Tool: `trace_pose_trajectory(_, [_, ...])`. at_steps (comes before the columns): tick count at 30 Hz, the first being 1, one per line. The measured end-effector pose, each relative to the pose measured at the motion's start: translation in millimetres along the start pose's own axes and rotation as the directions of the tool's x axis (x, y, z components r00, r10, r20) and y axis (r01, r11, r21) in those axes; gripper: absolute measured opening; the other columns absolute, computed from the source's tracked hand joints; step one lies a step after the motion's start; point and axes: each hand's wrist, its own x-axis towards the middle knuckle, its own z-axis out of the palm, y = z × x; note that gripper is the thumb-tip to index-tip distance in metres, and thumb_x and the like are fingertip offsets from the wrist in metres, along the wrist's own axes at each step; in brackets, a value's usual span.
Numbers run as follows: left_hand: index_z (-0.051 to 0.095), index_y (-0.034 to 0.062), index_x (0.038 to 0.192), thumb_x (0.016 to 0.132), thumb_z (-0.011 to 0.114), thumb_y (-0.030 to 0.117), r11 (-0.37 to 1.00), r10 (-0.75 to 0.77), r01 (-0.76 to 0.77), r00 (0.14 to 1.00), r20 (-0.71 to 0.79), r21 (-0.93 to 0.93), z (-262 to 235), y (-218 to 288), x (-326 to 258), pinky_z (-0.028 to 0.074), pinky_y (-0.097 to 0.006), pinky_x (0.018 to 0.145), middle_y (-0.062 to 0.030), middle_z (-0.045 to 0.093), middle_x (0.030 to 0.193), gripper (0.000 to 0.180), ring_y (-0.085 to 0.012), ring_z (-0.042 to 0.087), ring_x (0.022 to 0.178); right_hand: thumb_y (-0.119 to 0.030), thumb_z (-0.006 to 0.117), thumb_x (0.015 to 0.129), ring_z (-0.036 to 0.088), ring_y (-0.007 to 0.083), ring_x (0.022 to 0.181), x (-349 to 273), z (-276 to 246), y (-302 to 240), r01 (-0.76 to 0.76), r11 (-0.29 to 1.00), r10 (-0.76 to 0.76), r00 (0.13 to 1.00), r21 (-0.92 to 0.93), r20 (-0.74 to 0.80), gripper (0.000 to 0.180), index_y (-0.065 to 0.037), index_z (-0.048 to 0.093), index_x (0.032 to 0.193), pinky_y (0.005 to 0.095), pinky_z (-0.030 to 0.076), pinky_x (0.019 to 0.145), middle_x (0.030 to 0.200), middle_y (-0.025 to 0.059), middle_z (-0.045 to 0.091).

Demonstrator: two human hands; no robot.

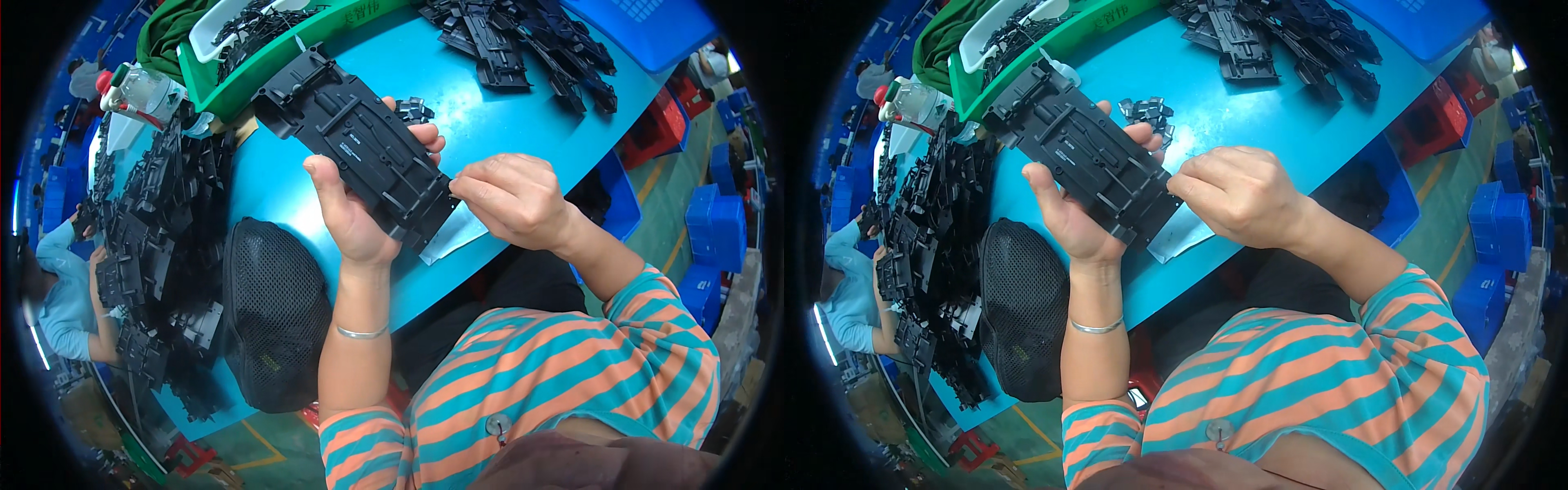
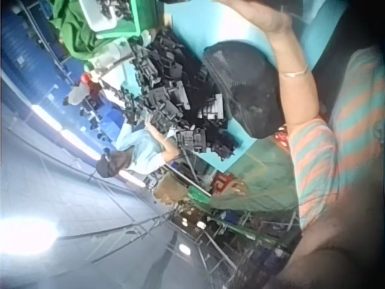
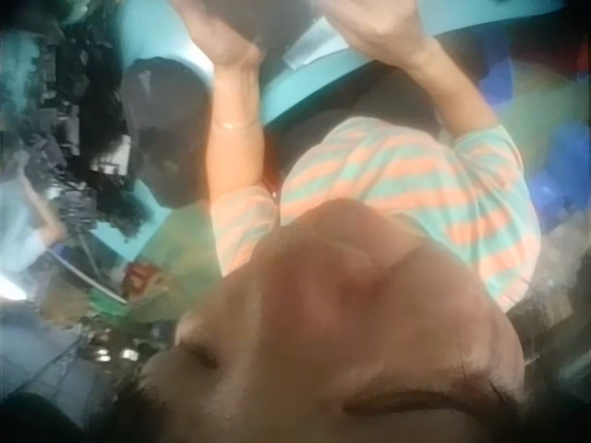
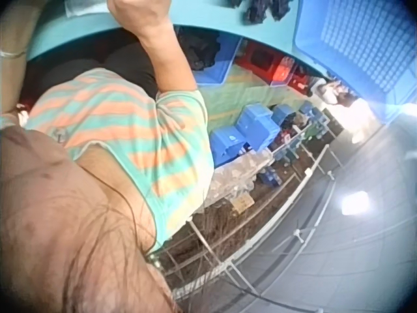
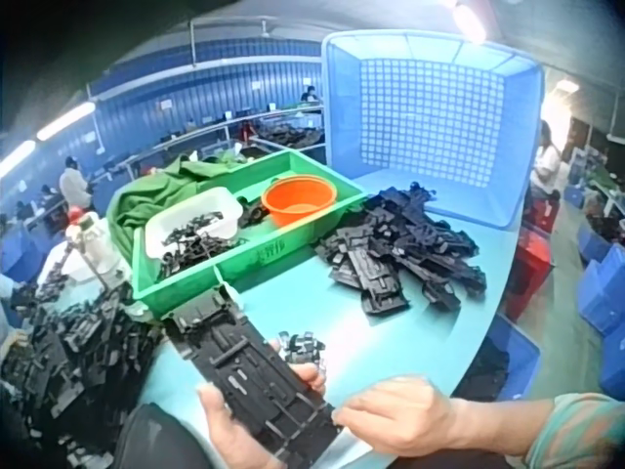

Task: Assembling black plastic components using an adhesive bottle on a factory assembly line.

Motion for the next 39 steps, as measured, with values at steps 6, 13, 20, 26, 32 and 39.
trace_pose_trajectory(6, [0.032, -0.002, 0.138, 0.081, 0.035, 0.078, 1.0, -0.001, 0.001, 1.0, -0.021, -0.026, -1.4, -1.2, 1.1, 0.046, -0.046, 0.096, -0.0268, 0.058, 0.117, 0.098, -0.0374, 0.059, 0.106, 0.005, 0.068, 0.065, 0.065, 0.0218, 0.063, -2.5, 5.5, 2.1, -0.002, 1.0, 0.002, 1.0, 0.006, -0.012, 0.019, -0.002, 0.064, 0.083, 0.0291, 0.051, 0.053, 0.075, 0.0092, 0.065])
trace_pose_trajectory(13, [0.032, -0.0015, 0.139, 0.08, 0.035, 0.079, 1.0, 0.011, -0.011, 1.0, -0.017, 0.019, 0.7, -0.7, -0.4, 0.047, -0.046, 0.095, -0.027, 0.058, 0.117, 0.099, -0.0376, 0.059, 0.107, 0.004, 0.07, 0.066, 0.065, 0.0219, 0.063, -2.8, 1.5, -2.0, -0.072, 0.995, 0.076, 0.995, 0.066, -0.059, 0.019, -0.002, 0.064, 0.083, 0.0288, 0.051, 0.053, 0.077, 0.0094, 0.066])
trace_pose_trajectory(20, [0.031, -0.0011, 0.139, 0.081, 0.035, 0.078, 1.0, -0.004, 0.004, 1.0, -0.002, -0.009, -0.8, -2.3, 0.3, 0.047, -0.046, 0.095, -0.0271, 0.057, 0.118, 0.099, -0.0378, 0.058, 0.108, 0.002, 0.07, 0.066, 0.065, 0.0214, 0.064, -6.2, 2.4, -1.1, -0.084, 0.996, 0.085, 0.994, 0.021, -0.062, 0.017, -0.004, 0.064, 0.081, 0.029, 0.051, 0.055, 0.076, 0.0076, 0.065])
trace_pose_trajectory(26, [0.032, -0.0012, 0.139, 0.081, 0.035, 0.078, 1.0, 0.005, -0.005, 1.0, 0.004, -0.015, -1.4, -2.2, 0.5, 0.047, -0.046, 0.095, -0.0271, 0.057, 0.118, 0.098, -0.0375, 0.059, 0.107, -0.001, 0.066, 0.067, 0.063, 0.0198, 0.063, -6.2, 1.7, -3.2, -0.064, 0.997, 0.063, 0.998, -0.042, -0.029, 0.015, -0.007, 0.064, 0.08, 0.0285, 0.05, 0.055, 0.076, 0.0054, 0.064])
trace_pose_trajectory(32, [0.032, -0.001, 0.139, 0.08, 0.036, 0.078, 1.0, 0.001, -0.001, 1.0, -0.002, 0.013, 0.5, -2.0, 0.2, 0.047, -0.046, 0.094, -0.0274, 0.058, 0.117, 0.099, -0.0376, 0.059, 0.107, -0.001, 0.066, 0.066, 0.061, 0.0165, 0.058, -7.8, 2.3, -0.2, -0.048, 0.996, 0.046, 0.999, -0.081, -0.024, 0.016, -0.008, 0.066, 0.08, 0.0262, 0.047, 0.05, 0.074, 0.0037, 0.063])
trace_pose_trajectory(39, [0.031, -0.0006, 0.139, 0.08, 0.038, 0.079, 1.0, 0.014, -0.013, 1.0, 0.028, -0.021, -3.3, -5.6, -0.4, 0.047, -0.047, 0.095, -0.028, 0.057, 0.118, 0.099, -0.0388, 0.059, 0.107, 0.0, 0.067, 0.065, 0.06, 0.015, 0.055, -11.1, 7.9, 5.0, 0.015, 0.998, -0.019, 0.996, -0.056, -0.085, 0.016, -0.007, 0.067, 0.08, 0.0254, 0.044, 0.045, 0.073, 0.0045, 0.064])
